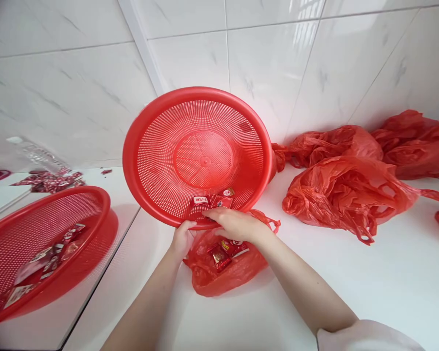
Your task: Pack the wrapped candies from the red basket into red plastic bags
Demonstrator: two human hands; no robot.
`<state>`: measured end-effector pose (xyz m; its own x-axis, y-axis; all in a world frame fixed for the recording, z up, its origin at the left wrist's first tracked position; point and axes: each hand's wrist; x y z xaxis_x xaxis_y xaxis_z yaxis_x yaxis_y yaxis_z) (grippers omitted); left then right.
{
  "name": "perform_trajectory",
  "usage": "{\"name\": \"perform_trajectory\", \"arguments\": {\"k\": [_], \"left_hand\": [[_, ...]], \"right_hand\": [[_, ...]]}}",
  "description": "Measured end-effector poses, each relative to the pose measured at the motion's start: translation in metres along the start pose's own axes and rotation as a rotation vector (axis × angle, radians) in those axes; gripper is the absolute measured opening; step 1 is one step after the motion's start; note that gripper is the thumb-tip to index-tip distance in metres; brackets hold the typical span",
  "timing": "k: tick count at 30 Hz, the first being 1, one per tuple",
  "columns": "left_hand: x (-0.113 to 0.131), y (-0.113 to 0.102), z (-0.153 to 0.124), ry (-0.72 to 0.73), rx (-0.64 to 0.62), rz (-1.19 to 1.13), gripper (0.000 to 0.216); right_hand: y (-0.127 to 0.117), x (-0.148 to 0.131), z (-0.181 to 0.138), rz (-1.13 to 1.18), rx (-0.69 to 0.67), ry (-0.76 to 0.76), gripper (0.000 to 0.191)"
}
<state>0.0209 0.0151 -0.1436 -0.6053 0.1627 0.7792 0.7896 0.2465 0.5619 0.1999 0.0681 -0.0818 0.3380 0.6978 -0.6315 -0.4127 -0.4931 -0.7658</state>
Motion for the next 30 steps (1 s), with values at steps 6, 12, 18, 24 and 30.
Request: {"name": "perform_trajectory", "arguments": {"k": [6,12,18,24,30], "left_hand": [[0.016,0.000,-0.001,-0.064,-0.007,-0.032,0.035],[0.014,-0.001,-0.001,-0.018,0.018,0.004,0.034],[0.001,0.007,-0.007,0.072,0.007,-0.003,0.037],[-0.002,0.010,-0.007,0.000,-0.048,-0.034,0.036],[0.000,0.008,-0.006,-0.032,-0.009,-0.029,0.041]], "right_hand": [[-0.012,-0.001,-0.004,0.123,0.114,0.000,0.047],[-0.023,-0.006,-0.012,0.134,0.073,-0.011,0.044],[0.001,0.013,0.004,-0.240,0.400,0.093,0.057],[0.007,0.027,0.012,-0.063,0.452,0.213,0.032],[-0.004,0.022,0.015,1.078,0.516,0.362,0.042]]}}
Point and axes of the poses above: each hand's wrist, its own z-axis towards the middle knuckle, its own y-axis out of the palm, x = y × z, and after that the axes turned 1 degree about z, right-handed
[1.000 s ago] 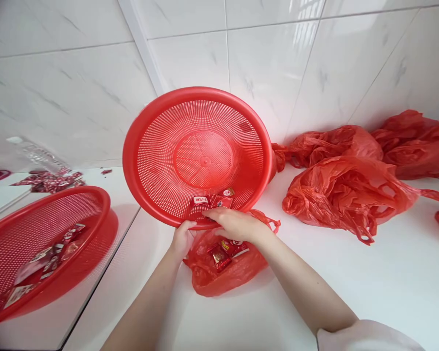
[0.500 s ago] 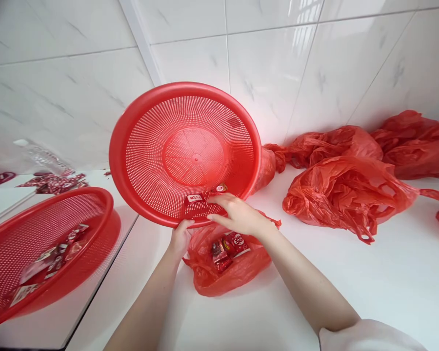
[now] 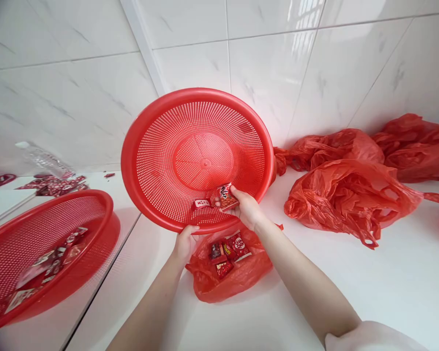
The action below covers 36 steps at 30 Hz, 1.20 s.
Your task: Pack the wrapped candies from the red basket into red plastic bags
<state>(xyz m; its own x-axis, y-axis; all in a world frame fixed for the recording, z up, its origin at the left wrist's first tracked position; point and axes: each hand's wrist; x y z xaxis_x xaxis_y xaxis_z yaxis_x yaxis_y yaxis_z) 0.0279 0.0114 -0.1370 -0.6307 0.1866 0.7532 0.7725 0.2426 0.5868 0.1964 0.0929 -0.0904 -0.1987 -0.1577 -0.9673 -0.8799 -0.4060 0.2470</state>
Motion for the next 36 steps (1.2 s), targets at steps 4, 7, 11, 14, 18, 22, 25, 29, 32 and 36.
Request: {"name": "perform_trajectory", "arguments": {"k": [4,7,11,14,18,22,25,29,32,36], "left_hand": [[0.000,0.002,0.000,0.013,0.002,-0.011,0.045],[0.000,0.001,0.001,0.032,0.009,-0.004,0.041],[0.001,0.000,0.001,0.027,-0.021,0.005,0.043],[0.003,-0.002,0.000,0.019,-0.027,0.020,0.041],[0.001,-0.005,0.000,0.068,0.017,0.039,0.041],[-0.005,-0.004,0.000,0.058,-0.024,0.044,0.041],[-0.008,-0.004,-0.001,0.005,-0.044,0.041,0.035],[-0.007,-0.004,0.000,-0.044,-0.016,0.026,0.032],[-0.004,-0.004,0.000,-0.040,-0.017,0.014,0.035],[-0.001,-0.003,0.000,-0.018,-0.041,0.025,0.039]], "right_hand": [[0.000,-0.005,-0.004,0.235,-0.133,0.078,0.033],[0.001,-0.005,-0.008,0.169,-0.211,0.058,0.032],[0.001,-0.013,-0.015,-0.026,-0.328,-0.014,0.036],[-0.003,-0.023,-0.022,-0.354,-0.411,-0.096,0.031],[-0.006,-0.024,-0.024,-0.861,-0.261,-0.219,0.043],[-0.007,-0.003,-0.013,-1.133,0.026,-0.404,0.030],[-0.008,0.011,-0.003,-1.281,0.029,-0.405,0.029],[-0.010,0.013,0.002,-1.064,0.063,-0.376,0.026],[-0.012,0.008,0.003,-0.713,0.111,-0.235,0.031],[-0.010,0.005,0.002,-0.492,0.044,-0.098,0.039]]}}
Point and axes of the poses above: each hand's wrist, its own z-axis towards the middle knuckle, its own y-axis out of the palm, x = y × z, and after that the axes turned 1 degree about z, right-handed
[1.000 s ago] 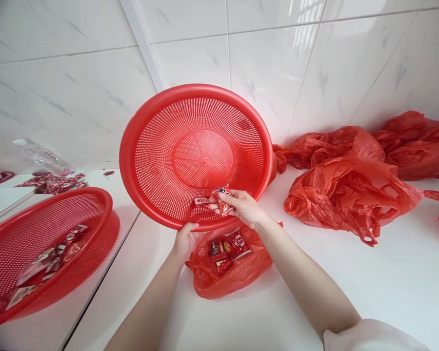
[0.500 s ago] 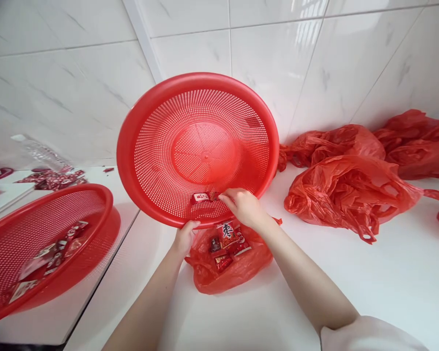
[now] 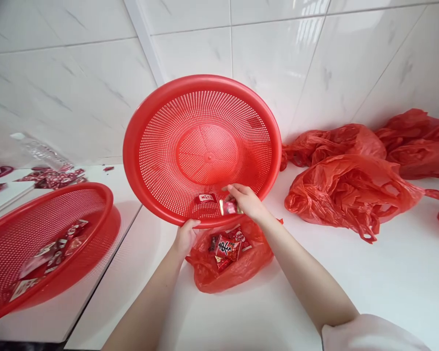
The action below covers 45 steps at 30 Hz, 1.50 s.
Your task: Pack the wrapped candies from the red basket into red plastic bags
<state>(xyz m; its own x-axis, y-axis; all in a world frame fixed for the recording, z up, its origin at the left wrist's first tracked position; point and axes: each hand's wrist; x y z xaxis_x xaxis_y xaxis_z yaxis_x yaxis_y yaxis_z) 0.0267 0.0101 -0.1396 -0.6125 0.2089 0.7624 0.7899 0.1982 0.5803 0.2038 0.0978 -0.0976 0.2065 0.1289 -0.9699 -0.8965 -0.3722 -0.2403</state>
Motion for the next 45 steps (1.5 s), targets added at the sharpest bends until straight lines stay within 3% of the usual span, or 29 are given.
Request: {"name": "perform_trajectory", "arguments": {"k": [4,6,9,12,16,20,25,31,33,35,37,39,41,43,45], "left_hand": [[0.000,0.003,-0.001,-0.029,-0.023,-0.013,0.042],[0.001,0.004,-0.001,-0.018,-0.015,-0.023,0.042],[0.004,0.005,0.000,-0.011,-0.002,-0.020,0.040],[0.005,0.006,-0.001,-0.020,-0.041,-0.013,0.037],[-0.001,0.009,-0.005,0.029,-0.080,0.037,0.041],[-0.009,0.011,-0.008,0.020,-0.114,0.114,0.047],[-0.010,0.005,-0.003,0.039,-0.060,0.101,0.044],[0.003,-0.003,0.002,0.004,-0.013,0.032,0.037],[0.009,-0.004,0.002,0.016,0.002,0.025,0.034],[0.015,-0.005,0.003,0.039,0.007,0.025,0.030],[0.019,-0.007,0.003,0.065,-0.011,0.040,0.028],[0.023,-0.010,0.002,0.126,-0.036,0.070,0.026],[0.027,-0.013,0.000,0.206,-0.093,0.115,0.026],[0.032,-0.015,-0.002,0.289,-0.165,0.142,0.032],[0.040,-0.018,-0.002,0.412,-0.131,0.100,0.039]], "right_hand": [[0.006,-0.002,-0.006,-0.368,0.049,-0.220,0.023],[0.007,-0.005,-0.009,-0.522,-0.008,-0.328,0.025],[0.003,-0.009,-0.011,-0.545,-0.095,-0.396,0.029],[0.002,-0.011,-0.013,-0.547,-0.039,-0.446,0.023],[0.013,-0.008,-0.017,-0.650,-0.071,-0.492,0.034],[0.023,-0.002,-0.015,-0.707,-0.100,-0.424,0.030],[0.009,-0.007,-0.010,-0.442,-0.142,-0.396,0.027],[-0.022,-0.033,-0.023,-0.290,-0.533,-0.227,0.036],[-0.032,-0.035,-0.026,-0.319,-0.574,-0.120,0.045],[-0.041,-0.031,-0.025,-0.409,-0.476,0.033,0.055],[-0.048,-0.023,-0.021,-0.513,-0.243,0.168,0.059],[-0.051,-0.016,-0.014,-0.456,-0.002,0.190,0.052],[-0.049,-0.013,-0.009,-0.141,0.106,0.127,0.043],[-0.044,-0.016,-0.006,0.250,0.132,0.066,0.032],[-0.039,-0.023,-0.007,0.504,0.204,0.045,0.024]]}}
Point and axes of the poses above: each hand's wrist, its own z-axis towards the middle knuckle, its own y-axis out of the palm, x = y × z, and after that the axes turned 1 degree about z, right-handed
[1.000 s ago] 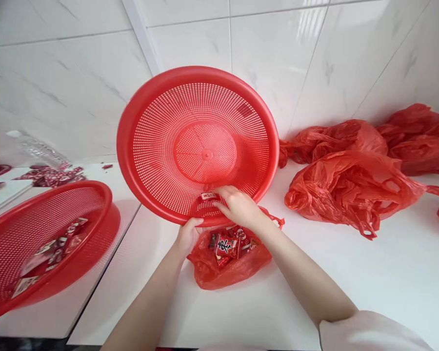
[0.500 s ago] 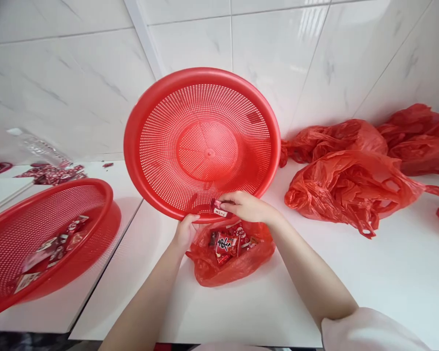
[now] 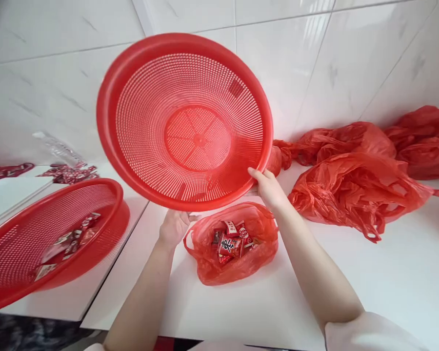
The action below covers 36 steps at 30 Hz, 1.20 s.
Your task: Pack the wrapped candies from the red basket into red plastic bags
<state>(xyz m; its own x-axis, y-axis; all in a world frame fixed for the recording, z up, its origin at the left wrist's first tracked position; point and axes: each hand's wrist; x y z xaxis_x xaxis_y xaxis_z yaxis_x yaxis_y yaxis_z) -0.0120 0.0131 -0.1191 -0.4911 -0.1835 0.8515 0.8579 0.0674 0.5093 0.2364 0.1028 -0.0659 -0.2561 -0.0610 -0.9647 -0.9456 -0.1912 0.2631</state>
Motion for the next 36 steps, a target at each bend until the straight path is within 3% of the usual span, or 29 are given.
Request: {"name": "perform_trajectory", "arguments": {"k": [1,5,7,12,17,20,29,36], "left_hand": [[0.004,-0.003,0.002,0.077,0.106,-0.023,0.042],[0.019,-0.022,0.012,0.282,0.798,-0.054,0.059],[0.026,-0.032,0.014,0.319,0.934,-0.030,0.066],[0.032,-0.045,0.013,0.372,0.894,-0.039,0.056],[0.031,-0.051,0.017,0.376,0.950,-0.006,0.033],[0.027,-0.047,0.019,0.421,0.959,0.069,0.033],[-0.009,0.003,0.004,0.451,0.577,0.210,0.023],[-0.020,0.005,0.003,0.321,0.444,0.261,0.035]], "right_hand": [[0.003,-0.003,-0.002,0.071,0.045,-0.004,0.021],[0.004,-0.015,-0.007,0.245,0.124,0.002,0.020],[-0.001,-0.018,-0.005,0.317,0.156,-0.017,0.019],[-0.015,-0.022,0.000,0.371,0.232,-0.109,0.018],[-0.021,-0.028,-0.001,0.303,0.243,-0.141,0.022],[-0.021,-0.029,-0.002,0.242,0.234,-0.150,0.024],[-0.015,-0.026,-0.006,0.257,0.174,-0.113,0.027],[-0.004,-0.026,-0.010,0.209,0.136,-0.072,0.025]]}}
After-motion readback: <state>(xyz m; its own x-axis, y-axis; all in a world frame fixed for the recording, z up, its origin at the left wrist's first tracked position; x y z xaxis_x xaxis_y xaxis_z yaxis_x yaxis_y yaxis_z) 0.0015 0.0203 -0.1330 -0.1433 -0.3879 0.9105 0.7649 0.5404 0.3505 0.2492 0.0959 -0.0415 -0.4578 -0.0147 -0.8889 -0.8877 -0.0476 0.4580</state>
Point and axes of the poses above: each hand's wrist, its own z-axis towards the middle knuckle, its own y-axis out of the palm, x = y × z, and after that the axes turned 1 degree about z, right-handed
